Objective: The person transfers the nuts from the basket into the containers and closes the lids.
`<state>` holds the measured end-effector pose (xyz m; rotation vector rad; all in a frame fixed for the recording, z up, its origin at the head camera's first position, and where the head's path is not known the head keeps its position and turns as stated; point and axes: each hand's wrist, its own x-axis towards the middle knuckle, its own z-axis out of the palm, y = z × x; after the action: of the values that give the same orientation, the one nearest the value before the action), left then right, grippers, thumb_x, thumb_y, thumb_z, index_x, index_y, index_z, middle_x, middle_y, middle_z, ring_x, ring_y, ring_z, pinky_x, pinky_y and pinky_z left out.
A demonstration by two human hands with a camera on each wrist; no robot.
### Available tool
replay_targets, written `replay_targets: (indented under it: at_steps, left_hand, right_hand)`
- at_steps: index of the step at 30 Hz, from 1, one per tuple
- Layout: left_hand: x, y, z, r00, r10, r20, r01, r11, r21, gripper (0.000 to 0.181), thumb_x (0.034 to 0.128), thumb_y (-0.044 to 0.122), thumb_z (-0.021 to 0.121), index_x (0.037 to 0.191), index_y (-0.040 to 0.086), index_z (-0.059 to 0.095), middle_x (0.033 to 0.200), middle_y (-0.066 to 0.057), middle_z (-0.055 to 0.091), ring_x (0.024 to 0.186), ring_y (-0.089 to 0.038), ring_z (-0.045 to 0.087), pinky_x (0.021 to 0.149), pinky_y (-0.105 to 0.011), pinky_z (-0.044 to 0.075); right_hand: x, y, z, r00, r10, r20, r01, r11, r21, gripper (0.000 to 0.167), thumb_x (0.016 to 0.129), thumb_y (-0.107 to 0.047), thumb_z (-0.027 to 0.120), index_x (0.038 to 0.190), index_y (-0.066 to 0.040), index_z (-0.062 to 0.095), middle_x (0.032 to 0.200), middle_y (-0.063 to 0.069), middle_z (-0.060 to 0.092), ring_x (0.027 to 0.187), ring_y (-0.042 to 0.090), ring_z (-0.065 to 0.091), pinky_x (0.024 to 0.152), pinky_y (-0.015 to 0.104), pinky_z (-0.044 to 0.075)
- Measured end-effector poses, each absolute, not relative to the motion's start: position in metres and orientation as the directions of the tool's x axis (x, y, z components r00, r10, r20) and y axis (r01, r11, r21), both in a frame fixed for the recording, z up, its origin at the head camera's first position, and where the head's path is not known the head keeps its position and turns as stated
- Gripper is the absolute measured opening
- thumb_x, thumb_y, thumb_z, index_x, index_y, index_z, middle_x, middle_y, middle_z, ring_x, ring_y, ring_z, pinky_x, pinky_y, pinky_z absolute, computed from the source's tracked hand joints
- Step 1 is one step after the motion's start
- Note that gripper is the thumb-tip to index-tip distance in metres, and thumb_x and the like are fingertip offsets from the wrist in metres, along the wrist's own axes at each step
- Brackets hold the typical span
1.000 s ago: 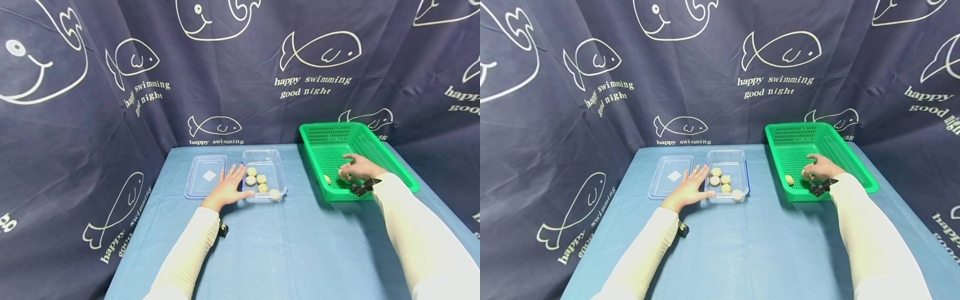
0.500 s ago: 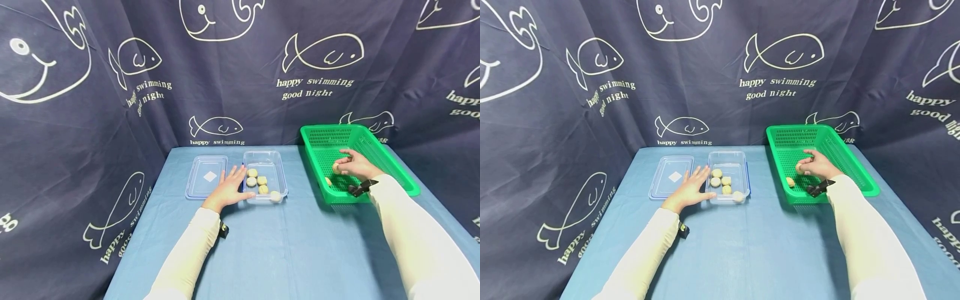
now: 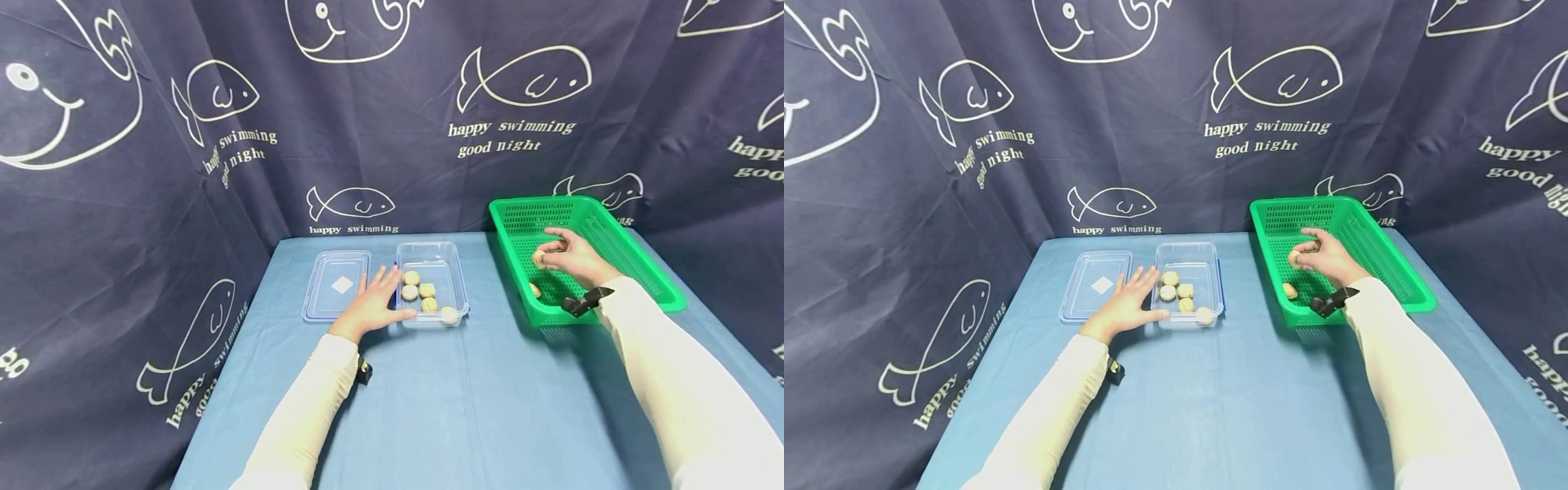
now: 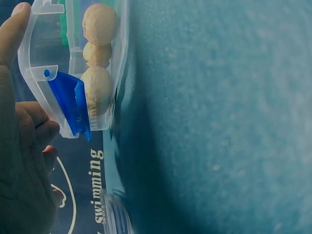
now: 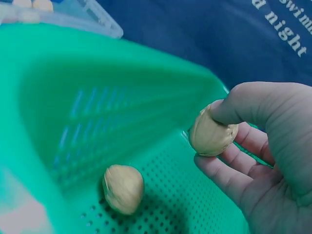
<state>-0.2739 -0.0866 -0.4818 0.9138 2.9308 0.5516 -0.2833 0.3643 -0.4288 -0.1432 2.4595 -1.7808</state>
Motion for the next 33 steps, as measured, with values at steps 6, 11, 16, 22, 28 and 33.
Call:
replay_targets:
  at_steps: [6,11,16,22,28,33]
  left_hand:
    - [-0.275,-0.087,-0.481,-0.83,0.554,0.069,0.543,0.772,0.33,0.105,0.0873,0.071,0.058,0.161,0.006,0.022,0.168,-0.008,0.018,0.155,-0.034,0.008,0.12,-0.065,0.002]
    - [-0.275,-0.087,-0.48,-0.832,0.551,0.062,0.541,0.781,0.313,0.106,0.0866,0.073,0.058,0.162,0.007,0.021,0.169,-0.007,0.017,0.156,-0.032,0.007,0.12,-0.064,0.003]
    - [-0.275,-0.087,-0.48,-0.832,0.552,0.057,0.54,0.782,0.312,0.107,0.0867,0.073,0.057,0.162,0.007,0.021,0.169,-0.008,0.017,0.156,-0.032,0.007,0.12,-0.063,0.002]
    - [-0.275,-0.088,-0.48,-0.83,0.555,0.053,0.543,0.784,0.3,0.106,0.087,0.074,0.056,0.162,0.008,0.021,0.169,-0.007,0.017,0.156,-0.033,0.008,0.12,-0.064,0.003]
    - [-0.276,-0.089,-0.48,-0.828,0.558,0.056,0.545,0.778,0.313,0.106,0.0863,0.074,0.057,0.162,0.008,0.021,0.169,-0.006,0.016,0.156,-0.028,0.005,0.12,-0.063,0.001]
    - [-0.276,-0.089,-0.481,-0.828,0.559,0.05,0.545,0.779,0.311,0.106,0.0861,0.074,0.057,0.162,0.009,0.02,0.169,-0.005,0.015,0.156,-0.028,0.005,0.121,-0.063,0.001]
  right_hand:
    - [-0.284,0.354,-0.423,-0.989,-0.144,0.017,-0.057,0.274,-0.96,0.079,0.097,-0.001,0.064,0.158,0.003,0.014,0.112,0.004,0.064,0.091,0.005,0.068,0.082,0.022,0.057]
    - [-0.285,0.342,-0.417,-0.988,-0.144,0.061,-0.103,0.306,-0.946,0.076,0.097,-0.004,0.065,0.158,0.0,0.021,0.113,0.003,0.064,0.092,0.005,0.068,0.081,0.02,0.056]
    - [-0.284,0.33,-0.409,-0.988,-0.136,0.079,-0.119,0.322,-0.939,0.075,0.097,-0.009,0.068,0.158,-0.004,0.025,0.117,0.005,0.065,0.095,0.004,0.067,0.083,0.019,0.055]
    - [-0.286,0.312,-0.402,-0.989,-0.128,0.075,-0.109,0.284,-0.952,0.075,0.095,-0.008,0.071,0.157,-0.006,0.028,0.117,0.009,0.065,0.093,0.007,0.07,0.084,0.021,0.056]
    - [-0.29,0.296,-0.399,-0.988,-0.128,0.089,-0.122,0.276,-0.953,0.073,0.094,-0.004,0.069,0.156,-0.006,0.03,0.118,0.011,0.064,0.093,0.006,0.069,0.085,0.021,0.055]
    - [-0.293,0.284,-0.399,-0.986,-0.139,0.093,-0.126,0.249,-0.96,0.072,0.094,-0.003,0.069,0.155,-0.003,0.031,0.118,0.014,0.064,0.092,0.005,0.068,0.083,0.019,0.055]
